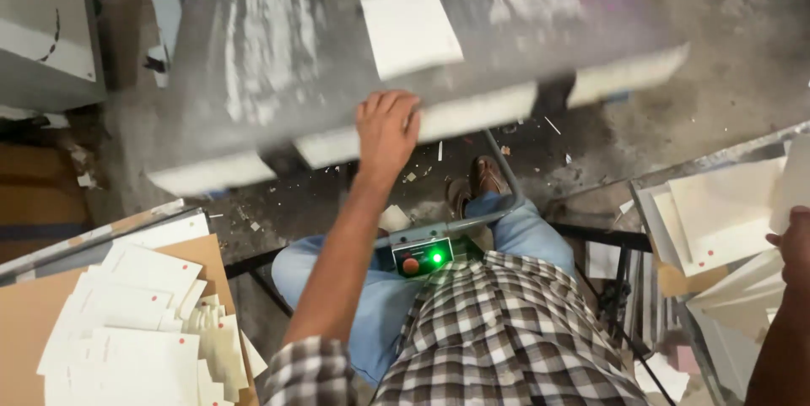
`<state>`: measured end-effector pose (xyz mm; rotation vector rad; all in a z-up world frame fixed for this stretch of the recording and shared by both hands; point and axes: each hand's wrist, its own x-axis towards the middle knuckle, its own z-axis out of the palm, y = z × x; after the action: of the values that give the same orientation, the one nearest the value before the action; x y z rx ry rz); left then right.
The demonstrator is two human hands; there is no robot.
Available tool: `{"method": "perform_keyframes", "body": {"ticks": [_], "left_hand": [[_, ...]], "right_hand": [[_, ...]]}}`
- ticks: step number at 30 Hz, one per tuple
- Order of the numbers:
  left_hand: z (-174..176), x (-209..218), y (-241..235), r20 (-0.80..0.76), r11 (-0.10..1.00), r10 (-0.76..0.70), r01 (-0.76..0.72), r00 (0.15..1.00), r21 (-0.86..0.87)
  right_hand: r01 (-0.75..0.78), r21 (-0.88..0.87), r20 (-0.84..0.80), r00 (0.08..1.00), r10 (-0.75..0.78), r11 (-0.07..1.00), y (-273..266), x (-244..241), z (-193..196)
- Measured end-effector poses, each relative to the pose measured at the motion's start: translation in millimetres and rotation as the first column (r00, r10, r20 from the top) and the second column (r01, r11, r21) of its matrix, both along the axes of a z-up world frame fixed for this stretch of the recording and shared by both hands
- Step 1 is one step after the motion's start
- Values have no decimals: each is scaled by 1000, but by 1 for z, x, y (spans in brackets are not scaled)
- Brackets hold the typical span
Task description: Feeding paper sheets into a printing or stamping machine in an industrial setting.
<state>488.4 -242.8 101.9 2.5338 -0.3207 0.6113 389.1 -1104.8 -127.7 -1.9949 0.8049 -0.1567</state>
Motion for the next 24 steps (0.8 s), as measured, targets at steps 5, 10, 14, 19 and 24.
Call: {"method": "perform_keyframes", "body": {"ticks": [5,10,14,19,24], "left_hand": [[-60,4,-19,-152,984,179,-174,972,47],[-86,-25,-15,-224,843,-116,215,968,493],[-41,-47,8,-100,871,-170,197,980,450],[24,-115,105,-12,872,-212,194,977,449],[91,-244,251,-18,801,239,-186,971,568]], "right_hand": [[-74,177,189,981,40,981,210,43,157],[-122,263,338,941,27,957,311,84,140],[-627,-134,575,582,575,768,436,118,138],[-729,-640,99,234,967,242,577,101,165],[-771,-634,-142,197,970,64,624,110,152]]}}
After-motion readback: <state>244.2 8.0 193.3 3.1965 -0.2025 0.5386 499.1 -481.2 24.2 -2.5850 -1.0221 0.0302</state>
